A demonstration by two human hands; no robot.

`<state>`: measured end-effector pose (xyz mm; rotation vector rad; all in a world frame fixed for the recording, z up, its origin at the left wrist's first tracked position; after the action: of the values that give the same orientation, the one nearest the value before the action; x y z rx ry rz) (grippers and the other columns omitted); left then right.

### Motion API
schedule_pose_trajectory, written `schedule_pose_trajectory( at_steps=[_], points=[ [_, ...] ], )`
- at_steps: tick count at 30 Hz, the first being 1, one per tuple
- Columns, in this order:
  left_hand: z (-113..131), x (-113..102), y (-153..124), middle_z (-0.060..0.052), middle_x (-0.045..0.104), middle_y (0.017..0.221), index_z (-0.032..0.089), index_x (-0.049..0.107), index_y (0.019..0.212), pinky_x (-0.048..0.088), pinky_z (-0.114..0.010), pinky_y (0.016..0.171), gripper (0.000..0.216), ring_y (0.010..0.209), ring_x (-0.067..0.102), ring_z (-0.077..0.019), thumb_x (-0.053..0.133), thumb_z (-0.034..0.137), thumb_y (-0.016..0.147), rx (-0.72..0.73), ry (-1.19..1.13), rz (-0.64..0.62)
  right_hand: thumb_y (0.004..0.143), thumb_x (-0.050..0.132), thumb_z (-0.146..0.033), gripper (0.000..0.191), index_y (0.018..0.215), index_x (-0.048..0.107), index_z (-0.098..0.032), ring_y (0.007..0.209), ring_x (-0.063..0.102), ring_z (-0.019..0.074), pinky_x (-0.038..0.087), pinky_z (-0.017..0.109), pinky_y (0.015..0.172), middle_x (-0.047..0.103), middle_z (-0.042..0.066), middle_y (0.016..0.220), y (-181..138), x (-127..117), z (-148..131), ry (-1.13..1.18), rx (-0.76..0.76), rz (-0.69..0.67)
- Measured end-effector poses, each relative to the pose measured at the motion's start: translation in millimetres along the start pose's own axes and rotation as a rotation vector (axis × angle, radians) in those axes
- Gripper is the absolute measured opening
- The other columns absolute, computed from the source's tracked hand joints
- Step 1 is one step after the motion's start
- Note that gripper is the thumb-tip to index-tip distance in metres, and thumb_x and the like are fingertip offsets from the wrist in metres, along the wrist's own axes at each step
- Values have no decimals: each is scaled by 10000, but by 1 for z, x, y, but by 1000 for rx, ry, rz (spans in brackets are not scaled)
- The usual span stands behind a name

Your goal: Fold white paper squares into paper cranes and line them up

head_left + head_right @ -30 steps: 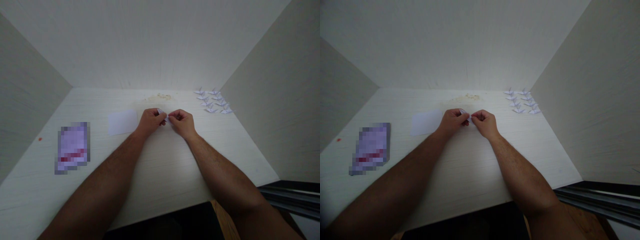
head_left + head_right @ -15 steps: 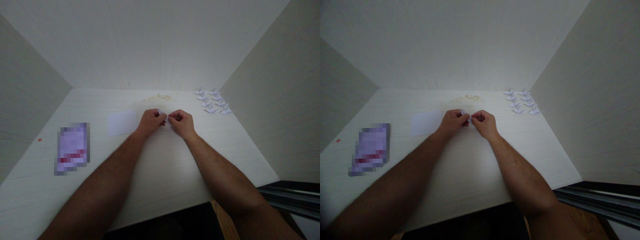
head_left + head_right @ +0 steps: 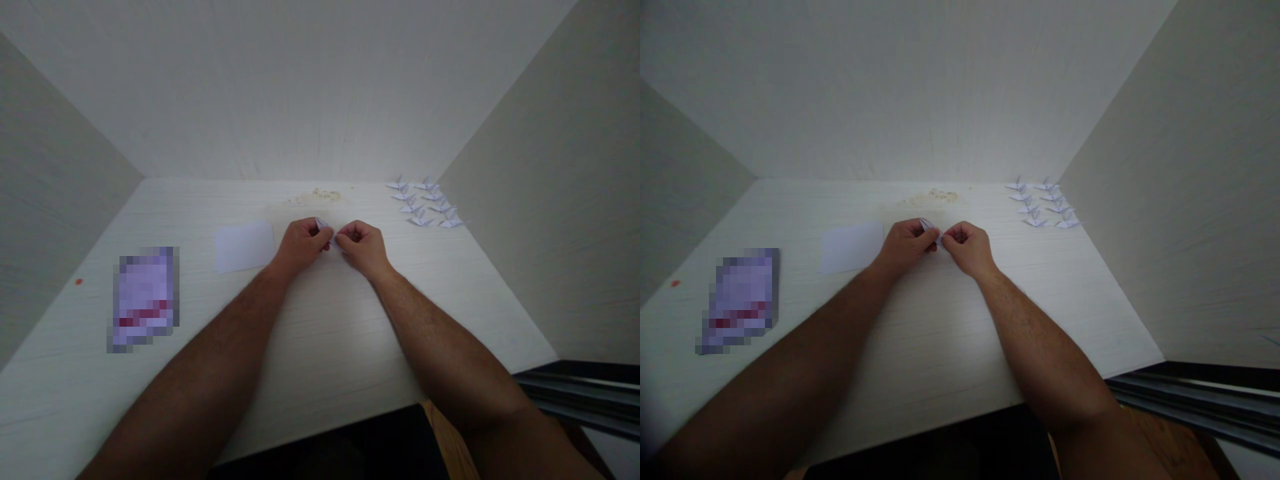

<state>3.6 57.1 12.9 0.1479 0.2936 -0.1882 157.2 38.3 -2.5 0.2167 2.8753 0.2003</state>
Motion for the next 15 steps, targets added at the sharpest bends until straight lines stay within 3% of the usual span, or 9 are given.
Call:
schedule_pose_trajectory(
  at_steps=[15],
  points=[
    [-6,1,3,-7,677,628,144,681,753,481,-231,573,155,574,605,-111,725,292,751,45,-168,-43,711,708,-341,164,718,667,-182,534,476,91,357,240,513,617,-22,602,-5,-2,-11,-8,-71,30]
  ],
)
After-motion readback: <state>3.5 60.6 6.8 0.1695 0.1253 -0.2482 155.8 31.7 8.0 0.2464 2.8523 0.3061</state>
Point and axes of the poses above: each hand's wrist, its own y-axis towards the middle knuckle, its own x-axis out of the palm, z = x × y, the point moved 5 cm from there along y, towards the middle knuckle
